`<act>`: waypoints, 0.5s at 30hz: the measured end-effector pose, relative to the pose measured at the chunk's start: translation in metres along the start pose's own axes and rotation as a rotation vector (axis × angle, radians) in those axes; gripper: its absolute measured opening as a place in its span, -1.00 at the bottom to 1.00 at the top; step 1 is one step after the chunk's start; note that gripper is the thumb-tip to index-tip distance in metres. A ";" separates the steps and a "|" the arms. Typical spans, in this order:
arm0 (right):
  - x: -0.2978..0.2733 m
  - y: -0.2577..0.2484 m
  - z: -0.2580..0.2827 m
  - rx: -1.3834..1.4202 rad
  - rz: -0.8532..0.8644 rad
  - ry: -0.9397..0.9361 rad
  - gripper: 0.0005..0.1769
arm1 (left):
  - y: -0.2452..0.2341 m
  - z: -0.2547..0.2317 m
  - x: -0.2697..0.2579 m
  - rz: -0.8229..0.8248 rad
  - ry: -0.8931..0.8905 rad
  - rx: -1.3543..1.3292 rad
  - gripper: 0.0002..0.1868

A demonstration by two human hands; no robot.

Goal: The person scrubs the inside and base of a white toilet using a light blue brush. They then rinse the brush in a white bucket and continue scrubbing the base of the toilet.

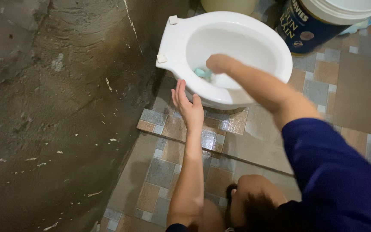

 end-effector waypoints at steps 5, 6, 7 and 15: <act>-0.028 -0.059 0.003 -0.170 0.346 -0.118 -0.83 | 0.001 -0.004 -0.001 0.041 -0.022 0.001 -0.32; -0.033 -0.070 0.007 -0.201 0.354 -0.111 -0.82 | 0.000 -0.002 -0.001 0.055 -0.049 -0.006 -0.31; -0.038 -0.076 0.011 -0.230 0.363 -0.102 -0.81 | -0.001 -0.003 0.000 0.045 -0.037 -0.005 -0.31; -0.001 -0.039 0.035 -0.179 0.166 -0.092 -0.80 | -0.017 0.007 0.005 -0.026 -0.043 0.013 -0.33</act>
Point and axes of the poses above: each hand's wrist, its own x-axis towards the middle knuckle, its own y-axis out of the palm, z = x × y, the point moved 8 cm from there along x, towards the middle knuckle, and after that the axes turned 1 degree about -y, right-handed, at the moved point
